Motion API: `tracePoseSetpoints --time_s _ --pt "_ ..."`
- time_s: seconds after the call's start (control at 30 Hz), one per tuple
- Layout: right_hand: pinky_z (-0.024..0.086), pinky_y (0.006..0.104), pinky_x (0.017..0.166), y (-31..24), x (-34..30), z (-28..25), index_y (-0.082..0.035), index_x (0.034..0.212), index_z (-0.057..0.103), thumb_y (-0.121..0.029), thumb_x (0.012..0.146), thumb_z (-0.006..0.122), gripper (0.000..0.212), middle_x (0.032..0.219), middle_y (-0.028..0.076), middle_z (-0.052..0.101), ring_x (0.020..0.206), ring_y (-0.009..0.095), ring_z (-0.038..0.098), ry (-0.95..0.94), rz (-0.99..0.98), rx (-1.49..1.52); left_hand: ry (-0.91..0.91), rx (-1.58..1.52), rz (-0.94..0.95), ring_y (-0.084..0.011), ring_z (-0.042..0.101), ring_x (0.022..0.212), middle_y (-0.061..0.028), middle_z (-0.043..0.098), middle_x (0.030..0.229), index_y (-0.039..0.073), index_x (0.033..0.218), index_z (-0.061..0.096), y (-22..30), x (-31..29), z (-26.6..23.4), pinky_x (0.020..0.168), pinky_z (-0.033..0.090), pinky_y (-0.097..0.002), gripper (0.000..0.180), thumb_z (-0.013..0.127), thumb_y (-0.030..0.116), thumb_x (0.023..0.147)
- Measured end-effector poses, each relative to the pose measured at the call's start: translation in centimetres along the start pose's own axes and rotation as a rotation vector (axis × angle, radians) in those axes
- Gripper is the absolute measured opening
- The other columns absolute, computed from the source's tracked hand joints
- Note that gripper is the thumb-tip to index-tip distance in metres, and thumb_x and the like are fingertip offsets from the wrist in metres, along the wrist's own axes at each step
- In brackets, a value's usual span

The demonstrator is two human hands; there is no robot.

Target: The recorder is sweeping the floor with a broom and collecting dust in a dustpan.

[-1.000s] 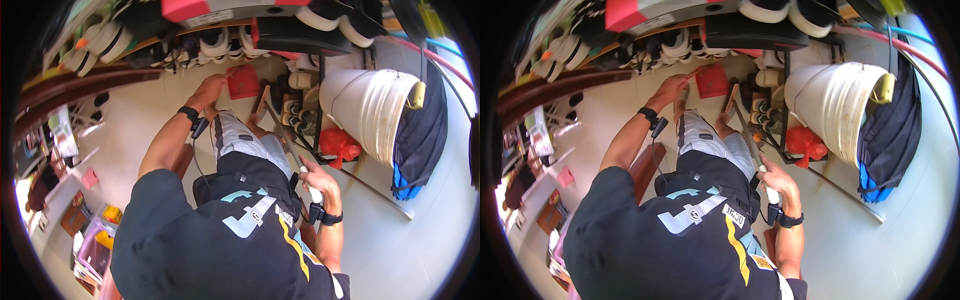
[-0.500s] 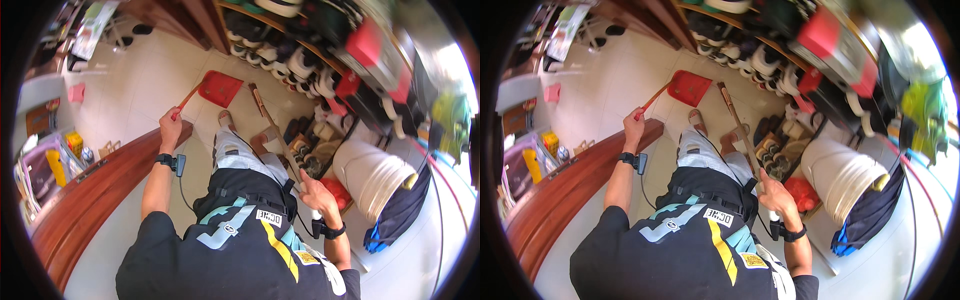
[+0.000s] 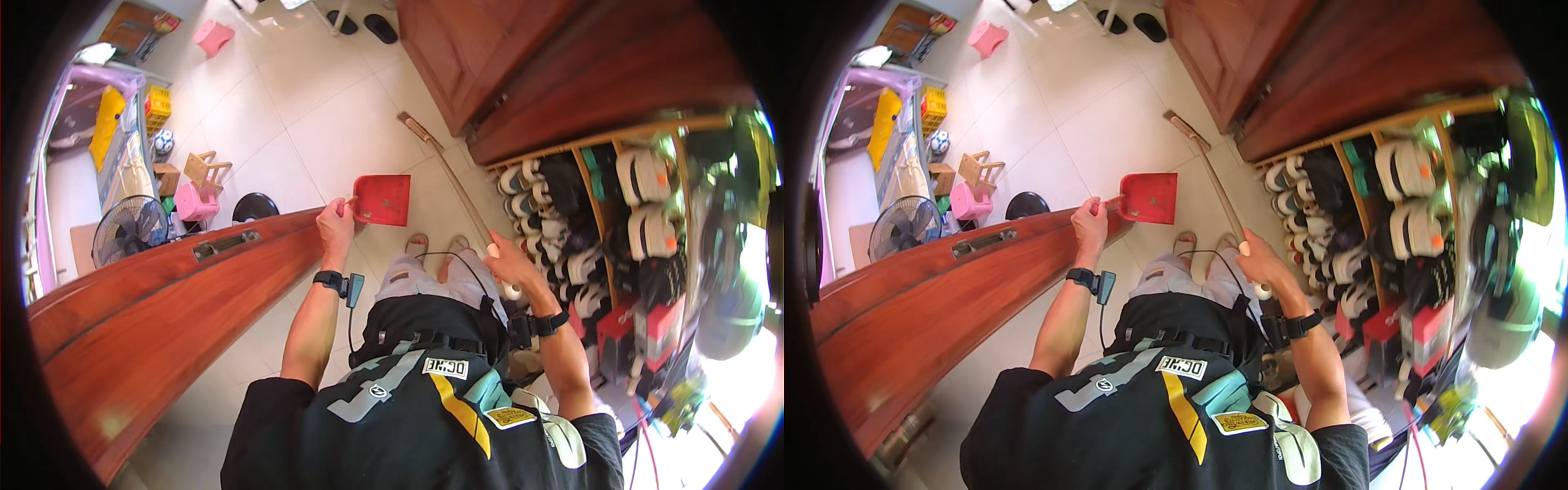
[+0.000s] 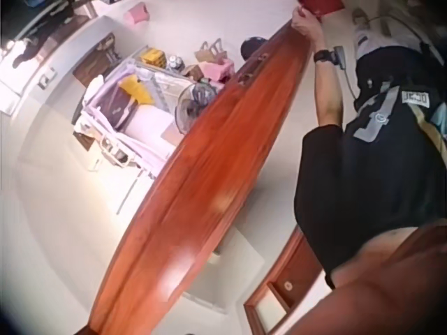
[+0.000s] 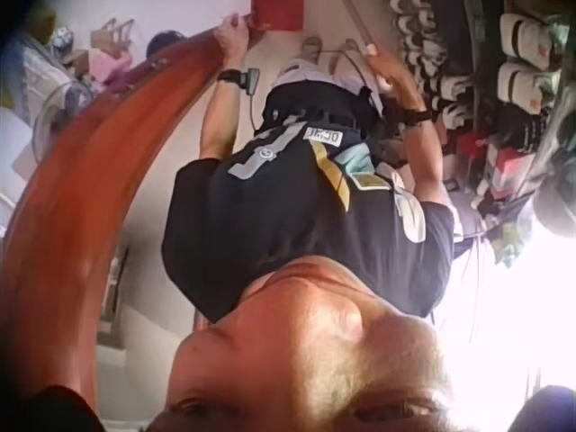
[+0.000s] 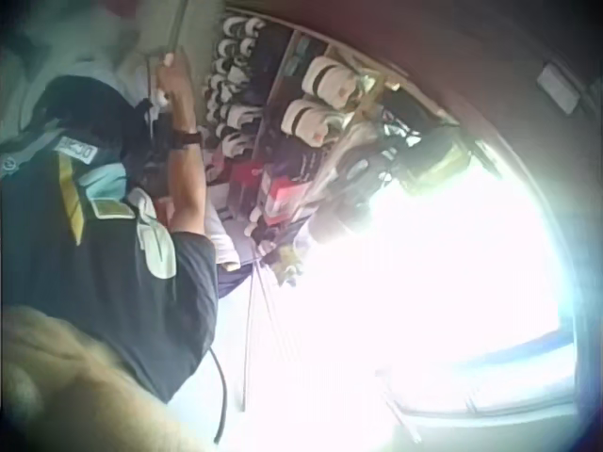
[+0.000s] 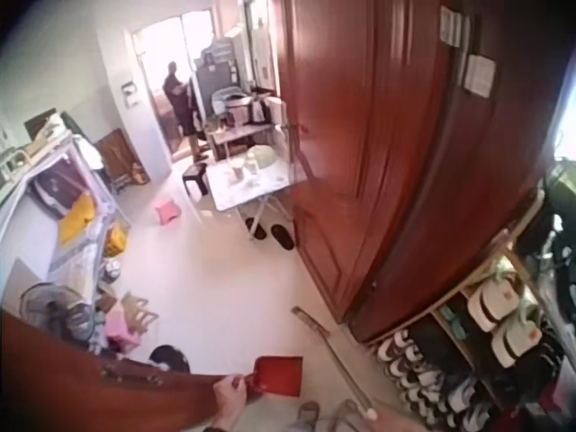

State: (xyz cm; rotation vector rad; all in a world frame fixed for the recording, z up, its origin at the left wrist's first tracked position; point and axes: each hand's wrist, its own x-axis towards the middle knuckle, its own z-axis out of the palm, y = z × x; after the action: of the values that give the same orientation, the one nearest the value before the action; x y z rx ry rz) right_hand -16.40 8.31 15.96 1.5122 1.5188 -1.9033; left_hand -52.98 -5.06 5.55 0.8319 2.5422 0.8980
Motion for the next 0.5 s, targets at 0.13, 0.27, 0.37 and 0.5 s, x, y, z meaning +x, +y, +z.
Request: tracePoseSetpoints --time_s 0.13,0.27,0.37,0.5 --pt "0.051 0.0316 0.051 -6.4 6.1 -1.8 0.001 0.156 0.018 -0.007 0.087 0.058 0.08 0.086 0.011 0.06 0.057 0.016 0.058 0.153 -0.19 -0.327 0.066 -0.025 -0.105 -0.0241 0.07 0.071 -0.0181 0.072 0.08 -0.002 0.108 0.072 1.3 3.7 0.5 0.07 0.055 -0.0361 0.026 0.068 0.013 0.088" --pt "0.048 0.0322 0.047 -13.5 15.0 -3.4 0.0 0.156 0.014 -0.008 0.087 0.059 0.082 0.078 0.009 0.058 0.054 0.015 0.056 -0.131 -0.089 0.077 0.162 0.011 -0.201 -0.0231 0.07 0.073 -0.0175 0.072 0.08 -0.003 0.106 0.072 -0.5 8.2 1.5 0.071 0.055 -0.0356 0.024 0.067 0.013 0.088" --pt "0.048 0.0345 0.046 -18.7 23.6 -7.2 0.0 0.13 0.045 -0.007 0.086 0.058 0.046 0.073 0.011 0.058 0.052 0.017 0.058 -0.118 -0.164 -0.016 0.235 -0.013 -0.362 -0.0265 0.07 0.072 -0.0184 0.072 0.08 -0.003 0.104 0.072 -0.7 11.7 1.6 0.072 0.055 -0.0375 0.025 0.067 0.014 0.087" --pt "0.05 0.0387 0.05 -24.6 32.2 -10.5 0.004 0.131 0.041 -0.012 0.086 0.061 0.052 0.073 0.017 0.063 0.054 0.023 0.063 0.002 -0.294 -0.407 0.32 0.027 -0.498 -0.0304 0.071 0.078 -0.0214 0.072 0.086 -0.004 0.104 0.072 1.2 16.9 1.2 0.076 0.055 -0.0389 0.027 0.066 0.016 0.087"
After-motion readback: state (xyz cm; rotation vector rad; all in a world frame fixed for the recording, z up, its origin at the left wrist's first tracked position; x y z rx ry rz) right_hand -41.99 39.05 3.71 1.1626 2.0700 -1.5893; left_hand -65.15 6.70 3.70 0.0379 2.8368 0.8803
